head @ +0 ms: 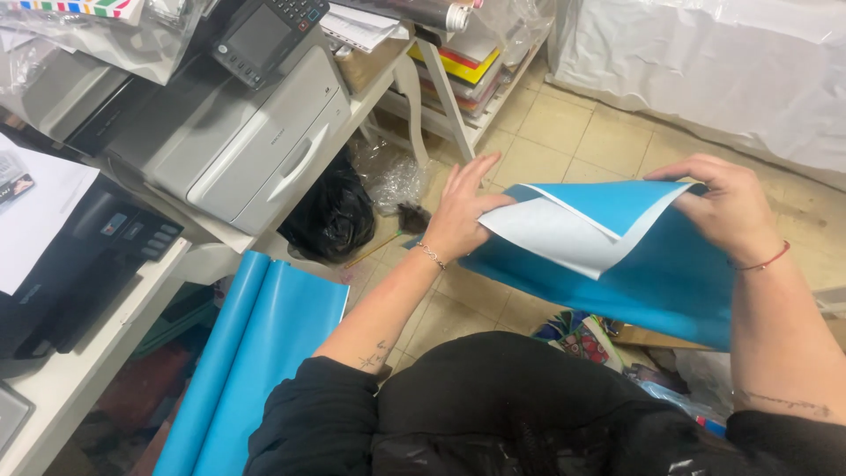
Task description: The recorder rolls a large sheet of blue decorative paper or vinyl and secures it.
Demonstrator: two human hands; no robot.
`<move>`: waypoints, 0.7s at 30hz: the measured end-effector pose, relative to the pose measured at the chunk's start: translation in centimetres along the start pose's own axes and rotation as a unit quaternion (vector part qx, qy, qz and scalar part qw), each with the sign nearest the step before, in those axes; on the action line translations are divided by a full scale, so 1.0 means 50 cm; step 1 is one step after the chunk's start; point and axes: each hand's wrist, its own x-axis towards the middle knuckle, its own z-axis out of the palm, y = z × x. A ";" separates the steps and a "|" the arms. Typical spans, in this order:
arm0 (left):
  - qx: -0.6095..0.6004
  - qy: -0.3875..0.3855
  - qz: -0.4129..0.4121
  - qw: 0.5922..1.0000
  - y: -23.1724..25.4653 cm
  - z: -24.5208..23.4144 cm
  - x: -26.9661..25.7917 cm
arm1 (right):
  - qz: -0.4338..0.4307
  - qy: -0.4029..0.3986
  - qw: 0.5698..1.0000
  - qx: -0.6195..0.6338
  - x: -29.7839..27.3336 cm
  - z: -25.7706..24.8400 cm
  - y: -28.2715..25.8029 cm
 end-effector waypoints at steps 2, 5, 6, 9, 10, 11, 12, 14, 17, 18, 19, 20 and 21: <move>0.010 -0.022 0.006 1.000 0.002 -0.003 0.002 | -0.003 -0.004 1.000 0.004 0.003 -0.008 -0.003; -0.019 -0.112 -0.001 0.993 -0.016 0.017 -0.005 | -0.004 -0.019 1.000 0.005 0.006 -0.016 0.001; -0.057 -0.179 -0.013 0.982 -0.025 0.029 -0.007 | -0.002 -0.029 1.000 0.002 0.007 -0.020 0.003; -0.115 -0.162 -0.058 0.978 -0.021 0.036 -0.011 | -0.001 -0.050 0.998 -0.024 0.009 -0.034 0.005; -0.115 -0.161 -0.059 0.978 -0.013 0.036 -0.007 | -0.001 -0.051 0.998 -0.023 0.009 -0.034 -0.008; -0.104 -0.127 -0.053 0.985 -0.005 0.036 -0.002 | -0.022 -0.044 0.997 -0.054 0.009 -0.035 -0.021; -0.093 -0.093 -0.047 0.990 0.003 0.037 0.002 | -0.044 -0.038 0.995 -0.084 0.009 -0.036 -0.034; -0.071 -0.088 -0.027 0.993 0.015 0.038 0.013 | -0.075 -0.024 0.993 -0.082 0.005 -0.020 -0.048; -0.035 -0.079 0.000 0.996 0.031 0.035 0.023 | -0.113 0.006 0.992 -0.059 -0.001 0.003 -0.030; -0.022 -0.076 0.007 0.997 0.036 0.033 0.026 | -0.119 0.022 0.992 -0.037 -0.003 0.011 -0.017; -0.021 -0.075 0.006 0.997 0.041 0.021 0.031 | -0.119 0.022 0.992 -0.036 -0.004 0.013 -0.008; -0.009 -0.095 -0.012 0.995 0.046 0.010 0.037 | -0.113 0.038 0.993 -0.016 -0.004 0.015 0.002; 0.003 -0.114 -0.029 0.993 0.051 -0.001 0.043 | -0.106 0.054 0.993 0.004 -0.005 0.016 0.011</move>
